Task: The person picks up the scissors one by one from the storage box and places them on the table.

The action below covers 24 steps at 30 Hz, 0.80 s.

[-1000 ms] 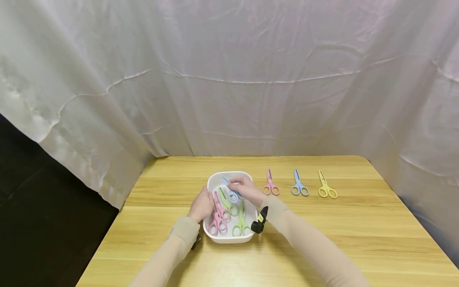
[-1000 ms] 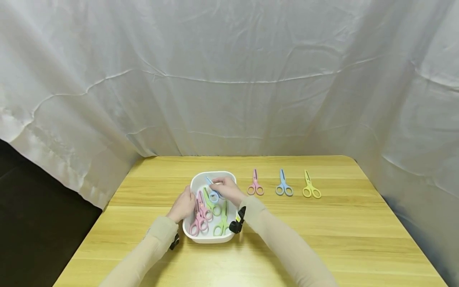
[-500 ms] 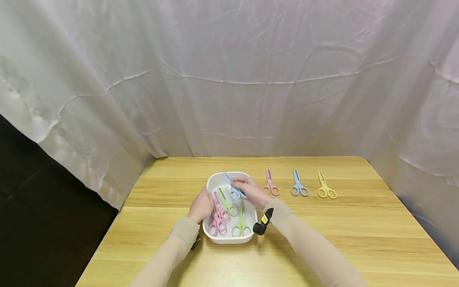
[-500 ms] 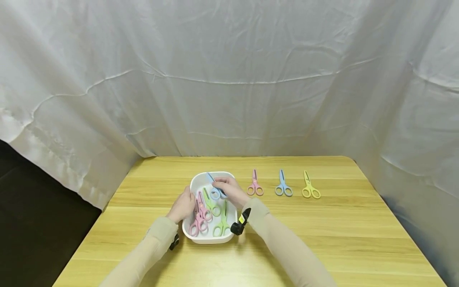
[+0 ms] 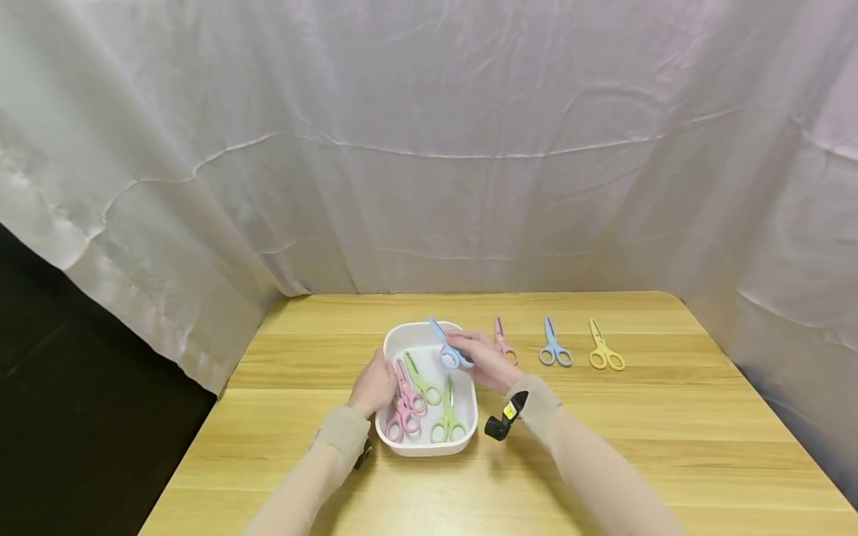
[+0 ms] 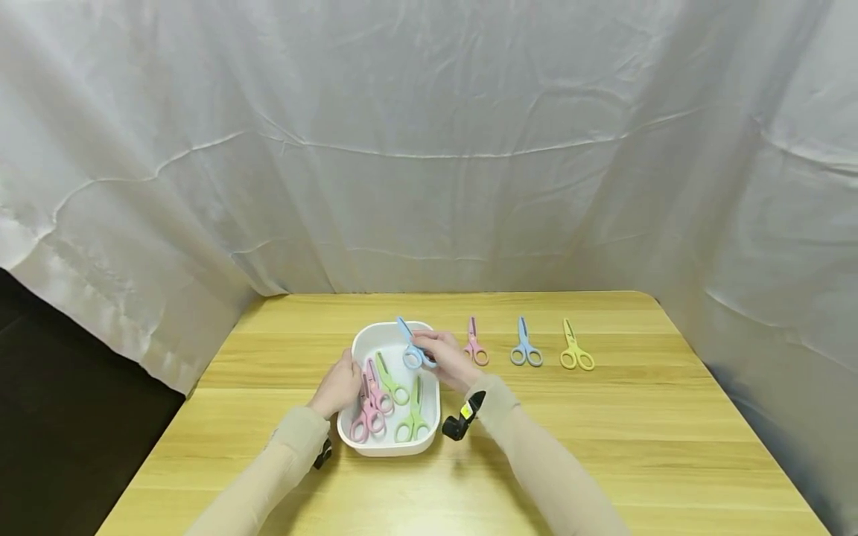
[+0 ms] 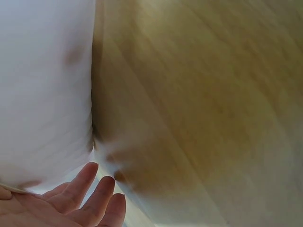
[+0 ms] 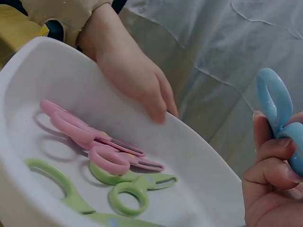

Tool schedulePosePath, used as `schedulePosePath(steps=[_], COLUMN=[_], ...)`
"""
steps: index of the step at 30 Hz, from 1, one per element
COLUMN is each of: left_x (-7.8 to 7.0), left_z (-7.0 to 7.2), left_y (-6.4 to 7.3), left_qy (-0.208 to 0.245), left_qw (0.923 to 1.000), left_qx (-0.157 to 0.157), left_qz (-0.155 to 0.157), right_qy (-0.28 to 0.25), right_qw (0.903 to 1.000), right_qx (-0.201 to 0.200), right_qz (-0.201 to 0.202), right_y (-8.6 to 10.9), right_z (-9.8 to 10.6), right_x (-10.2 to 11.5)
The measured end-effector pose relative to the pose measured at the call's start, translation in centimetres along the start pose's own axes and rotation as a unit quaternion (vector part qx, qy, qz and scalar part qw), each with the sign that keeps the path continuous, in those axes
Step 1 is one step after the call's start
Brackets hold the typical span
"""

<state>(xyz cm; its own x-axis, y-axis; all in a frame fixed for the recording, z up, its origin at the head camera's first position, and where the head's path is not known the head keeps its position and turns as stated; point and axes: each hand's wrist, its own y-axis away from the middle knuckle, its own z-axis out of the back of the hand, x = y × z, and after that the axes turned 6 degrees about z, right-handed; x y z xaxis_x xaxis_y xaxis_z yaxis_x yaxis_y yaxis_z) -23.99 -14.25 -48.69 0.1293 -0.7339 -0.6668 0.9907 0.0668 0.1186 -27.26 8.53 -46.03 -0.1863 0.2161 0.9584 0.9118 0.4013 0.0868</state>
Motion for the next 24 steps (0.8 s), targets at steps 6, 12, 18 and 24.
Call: schedulePosePath(steps=[6,12,18,24], left_x=[0.1,0.2,0.1,0.2], left_z=[0.0,0.0,0.0,-0.1], left_y=[0.0,-0.1,-0.1,-0.2], left_qy=[-0.002,-0.008,-0.006,-0.009], left_qw=[1.0,0.9998,0.9999,0.9999], left_qx=[-0.003,-0.013,-0.006,-0.005], left_qz=[-0.001,-0.013,-0.008,-0.011], right_qy=[-0.019,-0.033,-0.05,-0.056], right_qw=[0.9994,0.999,0.9983,0.9974], right_qx=[-0.028,-0.021,-0.025,-0.043], right_qz=[0.009,0.02,0.017,0.014], right_y=[0.7,1.6,2.6,3.4], right_z=[1.3,3.3,5.2,7.4], right_x=[0.3,0.2,0.3,0.5])
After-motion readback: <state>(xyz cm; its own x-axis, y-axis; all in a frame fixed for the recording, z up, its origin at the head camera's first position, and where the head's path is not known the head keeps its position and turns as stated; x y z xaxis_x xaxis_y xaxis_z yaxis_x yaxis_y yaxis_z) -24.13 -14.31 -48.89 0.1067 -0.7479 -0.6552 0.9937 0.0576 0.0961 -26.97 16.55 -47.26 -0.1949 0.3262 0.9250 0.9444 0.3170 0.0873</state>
